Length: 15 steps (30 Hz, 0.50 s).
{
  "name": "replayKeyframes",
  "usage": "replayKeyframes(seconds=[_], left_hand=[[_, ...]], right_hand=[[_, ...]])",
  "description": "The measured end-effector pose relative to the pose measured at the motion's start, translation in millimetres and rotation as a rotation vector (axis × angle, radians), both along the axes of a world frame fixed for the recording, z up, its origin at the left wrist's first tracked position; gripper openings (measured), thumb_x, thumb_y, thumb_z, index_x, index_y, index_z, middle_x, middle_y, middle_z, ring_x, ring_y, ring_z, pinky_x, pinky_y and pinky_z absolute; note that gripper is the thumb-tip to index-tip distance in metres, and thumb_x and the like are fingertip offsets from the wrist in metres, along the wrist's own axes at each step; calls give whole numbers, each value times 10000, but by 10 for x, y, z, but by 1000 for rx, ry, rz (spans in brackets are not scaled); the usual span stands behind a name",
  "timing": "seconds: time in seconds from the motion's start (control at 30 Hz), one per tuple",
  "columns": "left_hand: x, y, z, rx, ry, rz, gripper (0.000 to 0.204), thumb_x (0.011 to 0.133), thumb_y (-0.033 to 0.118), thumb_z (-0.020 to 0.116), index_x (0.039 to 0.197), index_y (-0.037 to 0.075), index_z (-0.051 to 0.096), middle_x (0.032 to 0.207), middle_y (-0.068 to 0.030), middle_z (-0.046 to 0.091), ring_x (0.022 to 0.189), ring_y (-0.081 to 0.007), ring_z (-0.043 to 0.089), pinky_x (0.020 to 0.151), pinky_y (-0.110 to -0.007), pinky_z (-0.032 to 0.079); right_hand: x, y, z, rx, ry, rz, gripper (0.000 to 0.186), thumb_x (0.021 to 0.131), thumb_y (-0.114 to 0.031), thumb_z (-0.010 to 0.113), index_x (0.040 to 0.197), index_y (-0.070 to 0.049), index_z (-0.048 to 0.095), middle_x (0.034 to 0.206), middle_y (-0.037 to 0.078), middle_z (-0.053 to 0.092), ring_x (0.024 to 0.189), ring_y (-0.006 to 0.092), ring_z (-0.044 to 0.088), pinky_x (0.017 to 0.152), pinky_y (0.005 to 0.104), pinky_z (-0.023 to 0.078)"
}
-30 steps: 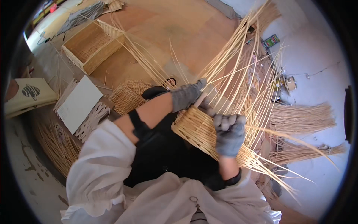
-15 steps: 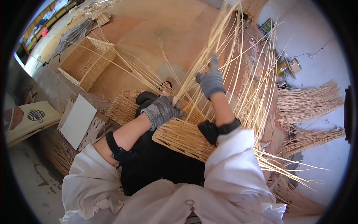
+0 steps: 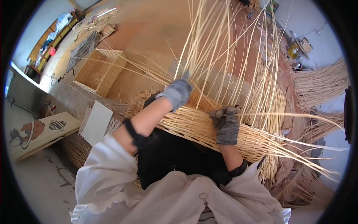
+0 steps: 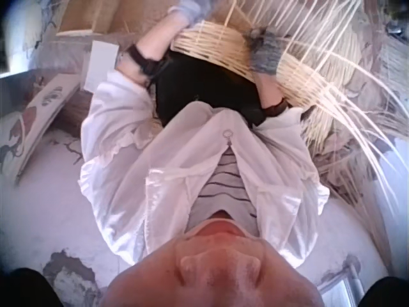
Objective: The person weaves thin wood strips together to form the sides of a basket, using shears to trim the ends and a tape measure to check the width of the piece.
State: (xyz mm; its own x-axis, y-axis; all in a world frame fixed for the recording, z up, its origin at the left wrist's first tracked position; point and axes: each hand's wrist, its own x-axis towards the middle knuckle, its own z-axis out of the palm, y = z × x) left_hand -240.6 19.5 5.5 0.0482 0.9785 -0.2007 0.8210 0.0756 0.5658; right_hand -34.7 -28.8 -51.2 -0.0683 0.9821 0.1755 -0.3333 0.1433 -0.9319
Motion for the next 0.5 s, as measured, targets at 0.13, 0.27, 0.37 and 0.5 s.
replayKeyframes(seconds=[0.13, 0.27, 0.37, 0.5], left_hand=[[128, 341, 21, -346, -57, -358, 512, 895, 220, 464, 1375, 125, 312, 1246, -168, 516, 1146, -277, 502, 975, -316, 383], [214, 246, -34, 471, 11, 76, 510, 887, 280, 507, 1328, 55, 382, 1246, -142, 526, 1188, -259, 472, 1009, -299, 355], [340, 14, -116, 58, 191, -202, 512, 837, 247, 601, 1265, 17, 439, 1172, -194, 556, 1084, -317, 533, 930, -343, 418], [503, -179, -256, -182, -277, -89, 363, 780, 259, 678, 1028, 8, 593, 985, -196, 632, 874, -287, 615, 783, -327, 481]], right_hand=[[-147, -13, 190, 310, -687, -203, 114, 919, -102, 442, 922, -58, 547, 819, 75, 578, 725, 178, 570, 667, 270, 487], [217, 67, 157, 705, -1193, -254, 53, 899, -88, 480, 896, -53, 521, 771, 86, 566, 749, 208, 587, 676, 298, 504], [645, 133, 266, -74, -505, 17, 34, 884, -74, 498, 895, -46, 510, 793, 91, 564, 815, 241, 584, 688, 318, 493], [504, 656, 650, -114, -856, 202, 253, 832, -130, 603, 1036, -31, 493, 973, 125, 584, 1036, 243, 540, 896, 312, 435]])
